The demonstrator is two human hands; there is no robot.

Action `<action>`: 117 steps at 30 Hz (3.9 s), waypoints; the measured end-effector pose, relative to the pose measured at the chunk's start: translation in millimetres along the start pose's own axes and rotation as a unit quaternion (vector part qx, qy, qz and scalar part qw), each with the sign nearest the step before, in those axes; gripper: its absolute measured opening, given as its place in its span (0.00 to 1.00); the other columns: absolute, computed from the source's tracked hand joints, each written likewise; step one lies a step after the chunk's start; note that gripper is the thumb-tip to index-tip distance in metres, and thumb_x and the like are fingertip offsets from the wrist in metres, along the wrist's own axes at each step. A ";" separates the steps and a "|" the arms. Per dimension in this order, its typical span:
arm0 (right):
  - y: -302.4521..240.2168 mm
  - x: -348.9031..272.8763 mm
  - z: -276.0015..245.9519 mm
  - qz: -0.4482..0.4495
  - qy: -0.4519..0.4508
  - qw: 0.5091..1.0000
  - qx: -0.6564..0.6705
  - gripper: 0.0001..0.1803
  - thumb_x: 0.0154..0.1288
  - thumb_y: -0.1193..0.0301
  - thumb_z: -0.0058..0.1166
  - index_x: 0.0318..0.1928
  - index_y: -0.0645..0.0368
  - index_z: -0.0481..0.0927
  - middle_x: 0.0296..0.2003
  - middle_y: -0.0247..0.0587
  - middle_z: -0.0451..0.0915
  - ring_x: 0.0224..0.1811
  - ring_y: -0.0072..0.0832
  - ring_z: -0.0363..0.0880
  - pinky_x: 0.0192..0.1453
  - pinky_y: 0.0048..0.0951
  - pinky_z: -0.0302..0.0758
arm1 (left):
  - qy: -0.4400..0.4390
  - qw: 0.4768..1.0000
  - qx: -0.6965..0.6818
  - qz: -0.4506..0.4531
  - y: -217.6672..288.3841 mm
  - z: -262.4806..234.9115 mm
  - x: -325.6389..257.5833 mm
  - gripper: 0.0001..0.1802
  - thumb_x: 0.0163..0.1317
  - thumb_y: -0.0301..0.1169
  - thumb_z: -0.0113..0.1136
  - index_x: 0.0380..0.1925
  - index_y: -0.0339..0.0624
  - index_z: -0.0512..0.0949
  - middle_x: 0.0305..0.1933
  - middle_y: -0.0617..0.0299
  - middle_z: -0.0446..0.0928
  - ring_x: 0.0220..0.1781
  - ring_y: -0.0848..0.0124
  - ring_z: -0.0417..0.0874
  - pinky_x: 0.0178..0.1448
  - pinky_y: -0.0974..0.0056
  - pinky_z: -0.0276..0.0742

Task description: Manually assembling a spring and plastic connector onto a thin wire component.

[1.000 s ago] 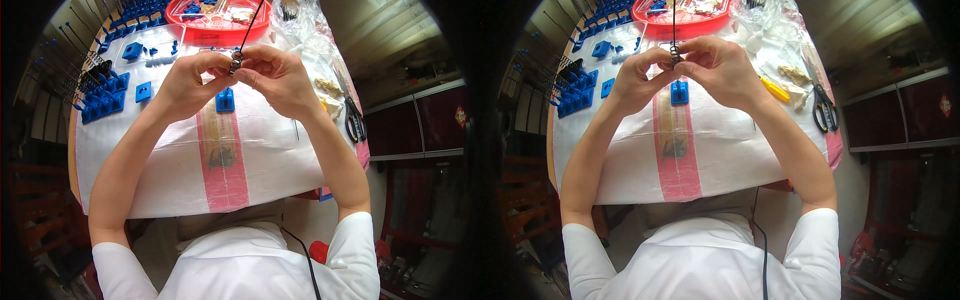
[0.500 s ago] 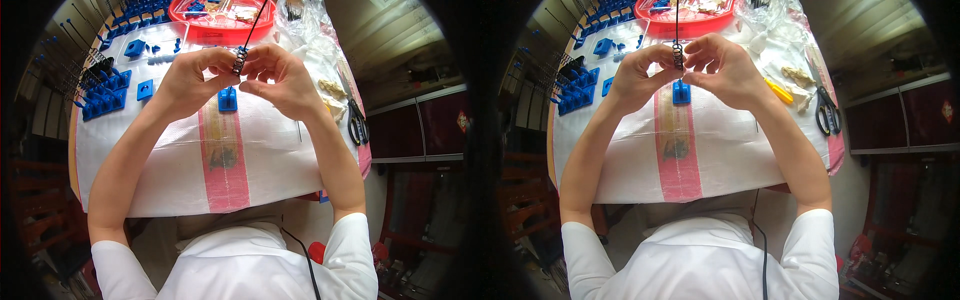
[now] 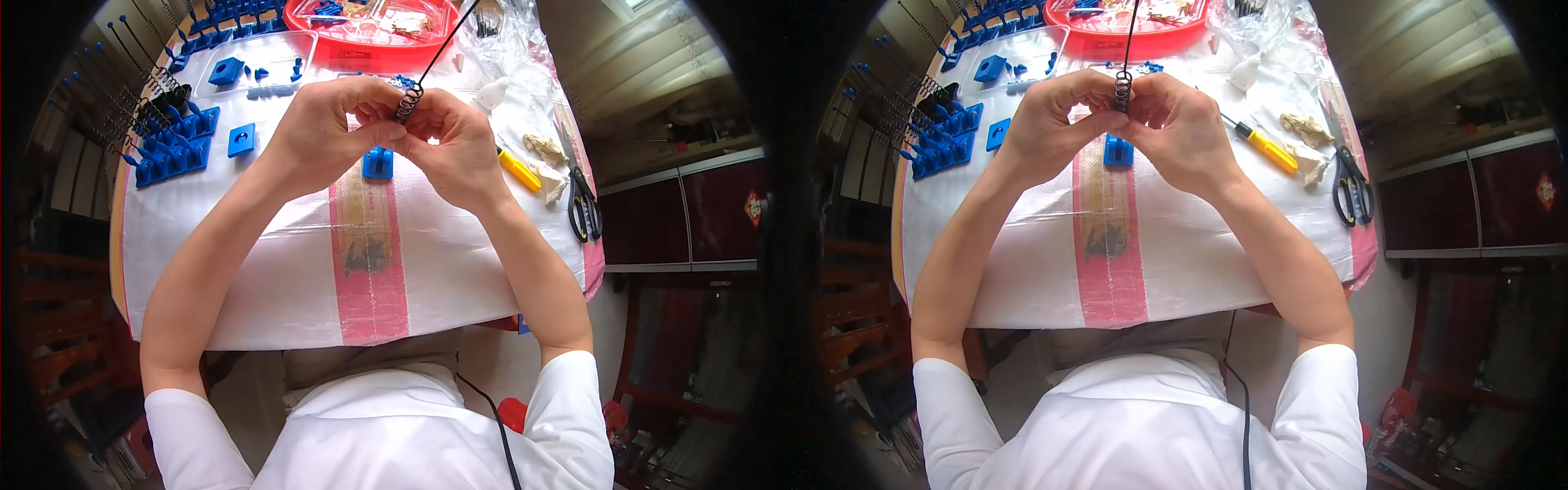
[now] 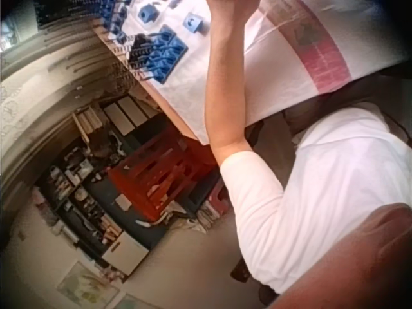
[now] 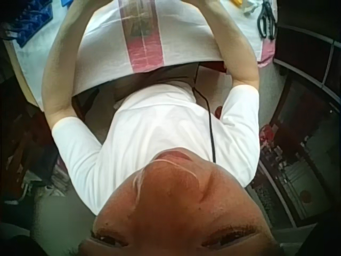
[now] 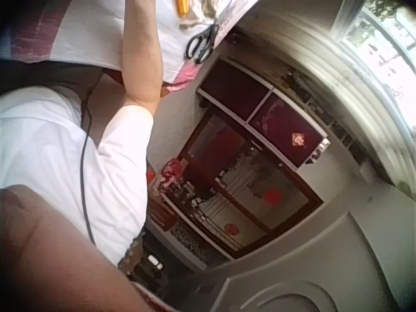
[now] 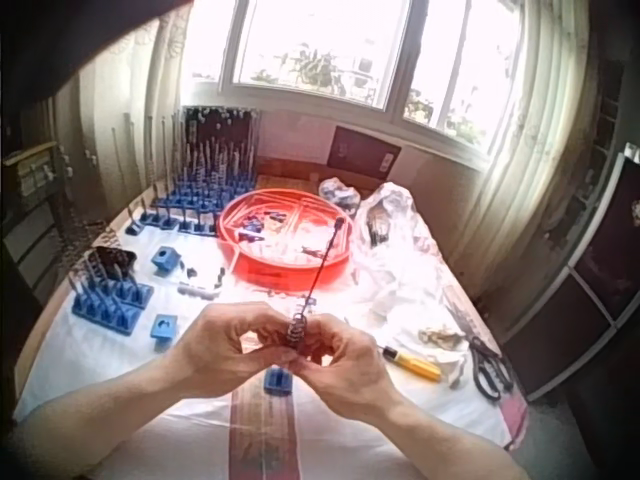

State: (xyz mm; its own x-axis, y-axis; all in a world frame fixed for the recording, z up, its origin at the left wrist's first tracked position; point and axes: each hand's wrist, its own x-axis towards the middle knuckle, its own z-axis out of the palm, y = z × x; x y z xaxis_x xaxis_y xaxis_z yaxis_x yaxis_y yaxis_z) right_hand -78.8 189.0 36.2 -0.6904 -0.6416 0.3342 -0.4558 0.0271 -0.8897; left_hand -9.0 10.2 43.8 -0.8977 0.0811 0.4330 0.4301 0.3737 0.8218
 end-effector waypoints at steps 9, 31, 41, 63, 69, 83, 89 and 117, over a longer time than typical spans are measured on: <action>3.1 -3.7 -2.7 0.020 0.029 0.998 0.053 0.08 0.59 0.76 0.66 0.39 0.63 0.82 0.33 0.36 0.85 0.35 0.18 0.83 0.41 0.22 0.80 | 0.030 0.999 -0.022 -0.018 4.8 1.6 -0.3 0.19 0.60 0.19 0.65 0.52 0.39 0.77 0.40 0.62 0.82 0.43 0.76 0.82 0.50 0.69 0.79; -7.8 5.3 -34.6 0.096 0.040 0.944 0.314 0.09 0.61 0.75 0.66 0.42 0.61 0.82 0.37 0.37 0.86 0.35 0.17 0.80 0.36 0.21 0.73 | -0.012 0.899 -0.323 -0.297 12.2 4.6 1.2 0.21 0.64 0.32 0.53 0.54 0.31 0.73 0.49 0.49 0.79 0.50 0.64 0.82 0.56 0.59 0.77; -1.7 -11.3 -30.5 0.133 0.019 0.936 0.325 0.11 0.61 0.75 0.66 0.43 0.60 0.83 0.40 0.36 0.86 0.36 0.15 0.78 0.40 0.20 0.73 | 0.030 0.899 -0.310 -0.309 22.1 19.0 -19.2 0.12 0.65 0.30 0.60 0.45 0.34 0.78 0.39 0.58 0.81 0.37 0.73 0.83 0.41 0.67 0.79; -7.3 -29.5 -35.7 0.024 -0.044 0.987 0.153 0.11 0.60 0.83 0.63 0.44 0.64 0.80 0.41 0.38 0.81 0.45 0.23 0.78 0.51 0.27 0.76 | -0.036 0.871 -0.411 -0.267 5.0 30.2 -35.3 0.11 0.68 0.28 0.59 0.48 0.36 0.74 0.39 0.64 0.76 0.37 0.79 0.78 0.41 0.72 0.77; -6.3 -31.7 -30.7 0.078 -0.049 0.981 0.170 0.09 0.62 0.82 0.62 0.43 0.64 0.80 0.42 0.38 0.80 0.45 0.22 0.78 0.50 0.27 0.76 | -0.048 0.858 -0.417 -0.295 5.2 28.2 -37.6 0.10 0.70 0.29 0.57 0.46 0.36 0.75 0.41 0.63 0.77 0.39 0.78 0.78 0.44 0.72 0.78; 1.3 -33.8 -19.6 0.077 -0.061 0.967 0.237 0.09 0.65 0.83 0.58 0.45 0.66 0.80 0.44 0.42 0.80 0.47 0.25 0.80 0.54 0.29 0.79 | -0.066 0.833 -0.454 -0.310 -1.2 26.7 -43.0 0.11 0.70 0.31 0.57 0.47 0.36 0.77 0.46 0.62 0.77 0.48 0.76 0.79 0.54 0.69 0.77; 8.8 -36.0 -15.6 0.110 -0.045 0.948 0.295 0.09 0.65 0.82 0.58 0.45 0.64 0.80 0.43 0.42 0.81 0.47 0.25 0.80 0.54 0.30 0.78 | -0.021 0.838 -0.436 -0.327 2.4 27.6 -44.8 0.11 0.68 0.32 0.60 0.44 0.35 0.78 0.40 0.62 0.80 0.43 0.77 0.80 0.51 0.69 0.78; 14.1 -35.9 -7.1 0.161 -0.035 0.916 0.366 0.09 0.65 0.80 0.59 0.45 0.64 0.82 0.42 0.43 0.83 0.47 0.27 0.81 0.55 0.31 0.76 | 0.038 0.857 -0.405 -0.318 7.7 31.6 -48.6 0.09 0.66 0.30 0.62 0.39 0.34 0.79 0.35 0.65 0.79 0.36 0.81 0.76 0.41 0.74 0.73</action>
State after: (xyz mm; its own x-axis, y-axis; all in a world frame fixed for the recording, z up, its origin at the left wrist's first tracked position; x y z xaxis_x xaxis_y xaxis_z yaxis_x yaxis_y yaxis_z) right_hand -64.4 217.8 13.9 -0.6732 -0.7392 0.0193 0.2820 -0.2808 -0.9174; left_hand 35.0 38.3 17.3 -0.9794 0.0275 -0.2001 -0.1912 -0.4452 0.8748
